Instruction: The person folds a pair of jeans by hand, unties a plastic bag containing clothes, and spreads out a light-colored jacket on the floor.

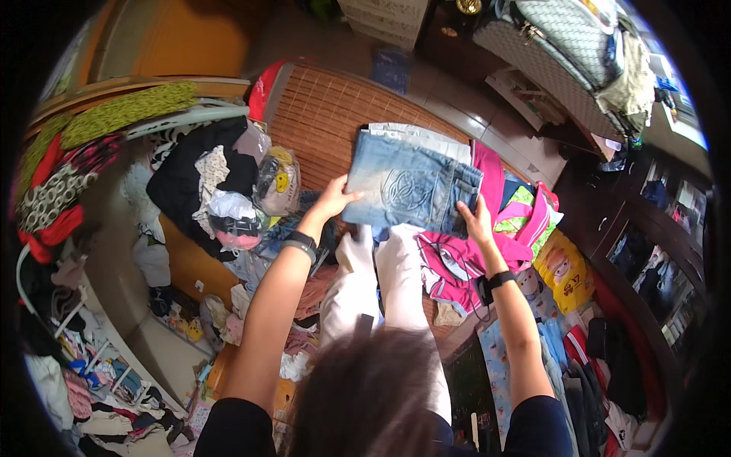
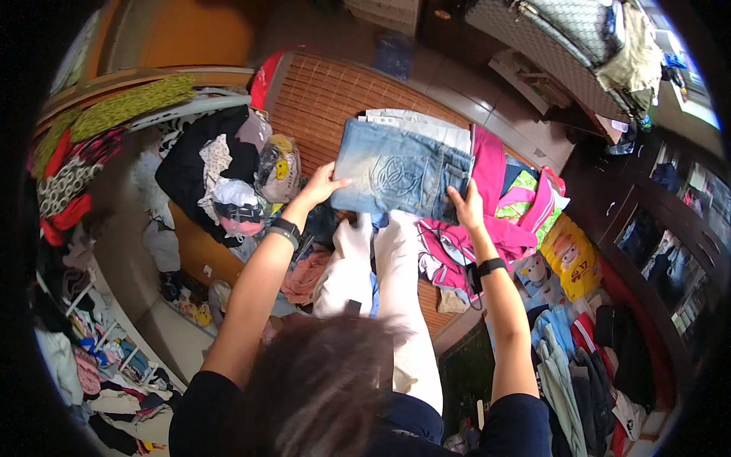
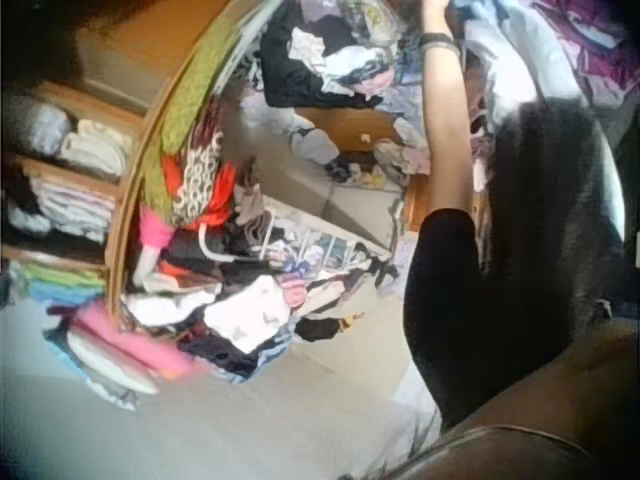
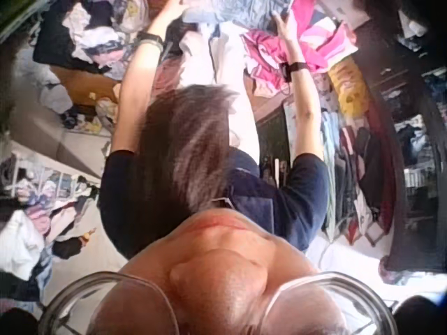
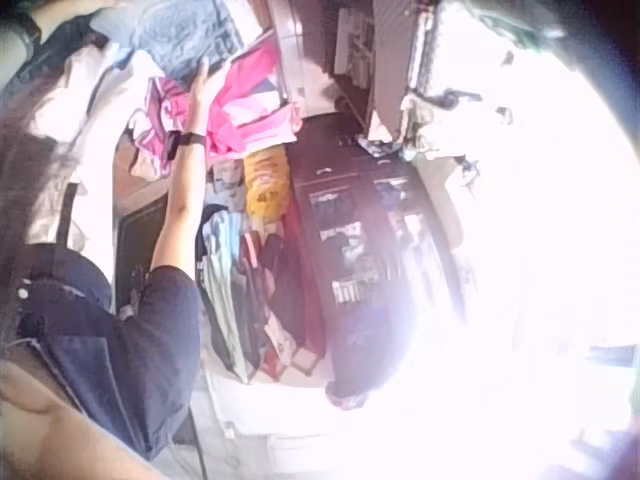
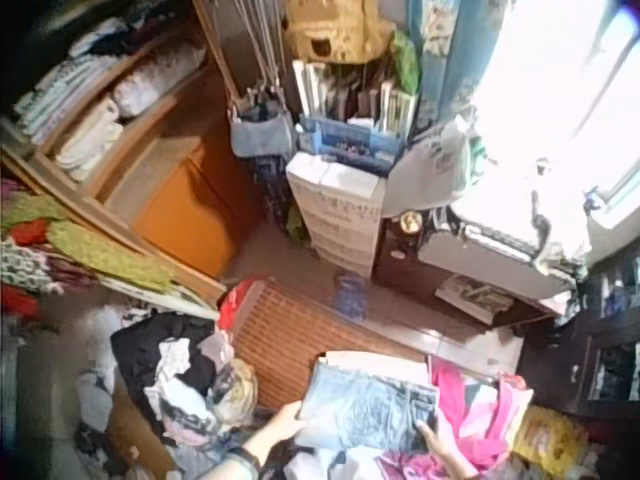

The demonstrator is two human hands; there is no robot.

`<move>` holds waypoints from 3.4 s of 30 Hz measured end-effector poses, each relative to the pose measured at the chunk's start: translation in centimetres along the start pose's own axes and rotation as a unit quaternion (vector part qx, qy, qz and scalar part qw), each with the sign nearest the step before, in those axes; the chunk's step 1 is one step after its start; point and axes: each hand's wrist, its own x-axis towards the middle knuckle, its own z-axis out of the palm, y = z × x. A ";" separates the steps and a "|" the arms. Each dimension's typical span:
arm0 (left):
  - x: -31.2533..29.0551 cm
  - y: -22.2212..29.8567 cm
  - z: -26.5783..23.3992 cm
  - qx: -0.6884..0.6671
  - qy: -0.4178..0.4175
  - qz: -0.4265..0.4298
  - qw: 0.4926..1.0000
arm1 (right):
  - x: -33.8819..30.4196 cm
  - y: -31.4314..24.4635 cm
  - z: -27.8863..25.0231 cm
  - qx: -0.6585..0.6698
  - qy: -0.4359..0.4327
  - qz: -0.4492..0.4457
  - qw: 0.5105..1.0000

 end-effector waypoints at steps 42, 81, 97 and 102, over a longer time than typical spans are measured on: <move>-0.6 -30.9 -22.5 0.319 0.312 -0.025 0.894 | 18.1 1.8 41.3 -0.393 -0.374 -0.474 0.693; 1.3 -25.7 -5.6 0.156 0.454 0.331 0.812 | 6.7 -2.3 40.0 -0.068 -0.123 -0.624 0.768; 0.2 -24.5 -8.0 0.207 0.407 0.393 0.798 | 9.6 -1.1 40.9 0.027 -0.326 -0.391 0.861; 0.9 -25.4 -9.7 0.300 0.434 0.376 0.762 | 10.0 -1.1 41.3 0.047 -0.337 -0.392 0.854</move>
